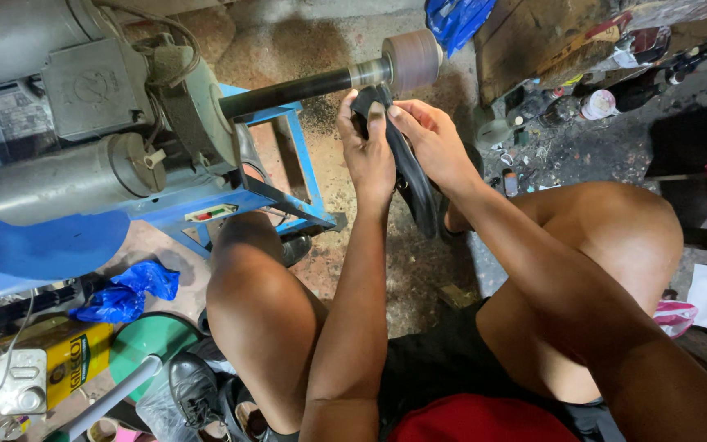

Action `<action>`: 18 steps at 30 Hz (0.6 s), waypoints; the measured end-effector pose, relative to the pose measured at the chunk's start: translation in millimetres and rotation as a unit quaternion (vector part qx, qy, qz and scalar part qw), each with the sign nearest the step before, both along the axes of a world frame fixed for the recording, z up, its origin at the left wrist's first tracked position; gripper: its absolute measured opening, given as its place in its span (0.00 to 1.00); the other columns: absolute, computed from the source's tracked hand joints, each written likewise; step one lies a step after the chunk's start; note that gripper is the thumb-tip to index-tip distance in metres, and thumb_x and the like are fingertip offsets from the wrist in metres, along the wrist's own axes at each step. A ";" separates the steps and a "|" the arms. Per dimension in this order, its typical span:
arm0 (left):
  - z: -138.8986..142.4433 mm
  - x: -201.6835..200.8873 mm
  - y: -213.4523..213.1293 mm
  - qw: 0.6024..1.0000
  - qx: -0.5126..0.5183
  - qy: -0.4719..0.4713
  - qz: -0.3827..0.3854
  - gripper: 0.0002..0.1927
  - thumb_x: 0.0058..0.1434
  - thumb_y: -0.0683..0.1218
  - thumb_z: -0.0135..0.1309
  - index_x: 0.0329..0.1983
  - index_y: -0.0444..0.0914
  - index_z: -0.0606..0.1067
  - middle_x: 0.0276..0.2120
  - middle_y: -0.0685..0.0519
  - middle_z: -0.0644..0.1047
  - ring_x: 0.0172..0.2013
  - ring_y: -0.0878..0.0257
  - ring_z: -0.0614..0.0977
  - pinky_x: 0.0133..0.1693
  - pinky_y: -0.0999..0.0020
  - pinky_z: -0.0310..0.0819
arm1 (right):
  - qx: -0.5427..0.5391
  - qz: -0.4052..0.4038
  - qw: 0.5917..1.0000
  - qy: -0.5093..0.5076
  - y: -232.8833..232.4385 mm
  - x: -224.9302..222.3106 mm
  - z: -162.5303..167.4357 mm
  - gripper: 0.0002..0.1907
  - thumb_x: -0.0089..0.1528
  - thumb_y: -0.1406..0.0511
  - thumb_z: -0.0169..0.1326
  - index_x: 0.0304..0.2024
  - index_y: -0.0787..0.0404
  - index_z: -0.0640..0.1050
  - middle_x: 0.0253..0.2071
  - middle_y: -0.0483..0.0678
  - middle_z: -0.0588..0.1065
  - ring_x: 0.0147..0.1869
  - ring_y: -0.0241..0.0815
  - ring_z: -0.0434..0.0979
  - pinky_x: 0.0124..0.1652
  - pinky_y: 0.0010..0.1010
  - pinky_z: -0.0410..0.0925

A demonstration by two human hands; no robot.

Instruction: The person holds a black slip-on shoe against a rotating grinding wheel to smooth the sole. They repeatedly press the sole and edges against the wheel, rotating the shoe to treat different areas. The person briefly inspects the shoe mid-task before continuing the grinding.

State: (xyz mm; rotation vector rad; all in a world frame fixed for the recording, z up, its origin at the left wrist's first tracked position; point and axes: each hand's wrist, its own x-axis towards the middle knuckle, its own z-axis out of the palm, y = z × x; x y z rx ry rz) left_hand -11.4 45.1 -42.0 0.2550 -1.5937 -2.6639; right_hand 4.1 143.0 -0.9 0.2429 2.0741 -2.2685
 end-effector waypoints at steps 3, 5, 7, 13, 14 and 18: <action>3.9 -2.4 -1.6 1.000 0.014 -0.011 -0.004 0.24 0.72 0.46 0.51 0.68 0.34 0.63 0.51 0.47 0.75 0.50 0.63 0.76 0.53 0.68 0.72 | 0.007 0.000 1.000 -0.028 0.6 -3.6 3.3 0.15 0.72 0.61 0.51 0.52 0.67 0.77 0.40 0.39 0.77 0.42 0.24 0.72 0.43 0.19 0.67; 7.6 -3.9 -1.3 0.999 0.026 -0.016 -0.011 0.24 0.72 0.47 0.51 0.67 0.34 0.63 0.50 0.48 0.74 0.49 0.64 0.76 0.51 0.69 0.73 | 0.015 0.001 1.000 -0.015 2.1 -4.9 5.2 0.15 0.72 0.61 0.51 0.52 0.67 0.77 0.41 0.38 0.77 0.43 0.23 0.72 0.44 0.18 0.68; 10.9 -4.4 -1.7 0.999 0.038 -0.013 -0.014 0.24 0.72 0.46 0.50 0.67 0.34 0.63 0.48 0.49 0.74 0.48 0.65 0.76 0.50 0.69 0.73 | 0.015 0.002 1.000 -0.009 1.8 -5.5 6.7 0.14 0.72 0.61 0.51 0.51 0.66 0.77 0.40 0.38 0.77 0.42 0.23 0.72 0.43 0.17 0.67; 15.4 -4.1 1.4 0.998 0.063 0.006 -0.014 0.22 0.73 0.44 0.50 0.67 0.33 0.63 0.47 0.50 0.74 0.46 0.66 0.75 0.48 0.70 0.73 | 0.009 -0.001 1.000 -0.003 2.9 -3.0 11.6 0.12 0.73 0.62 0.51 0.50 0.66 0.77 0.37 0.37 0.76 0.40 0.23 0.71 0.40 0.17 0.67; 15.0 -3.8 1.1 0.998 0.056 0.001 -0.018 0.22 0.73 0.44 0.49 0.67 0.33 0.63 0.46 0.51 0.74 0.46 0.66 0.75 0.48 0.69 0.73 | 0.013 -0.001 1.000 -0.006 3.5 -2.0 12.8 0.12 0.73 0.62 0.51 0.50 0.66 0.77 0.37 0.37 0.76 0.40 0.23 0.71 0.40 0.17 0.67; 10.0 -1.2 0.6 0.999 0.021 0.033 -0.010 0.22 0.74 0.44 0.49 0.68 0.34 0.63 0.51 0.51 0.73 0.51 0.67 0.74 0.55 0.70 0.70 | -0.007 -0.003 1.000 0.001 1.8 0.9 13.5 0.12 0.72 0.64 0.51 0.52 0.66 0.77 0.40 0.39 0.77 0.42 0.24 0.73 0.43 0.18 0.68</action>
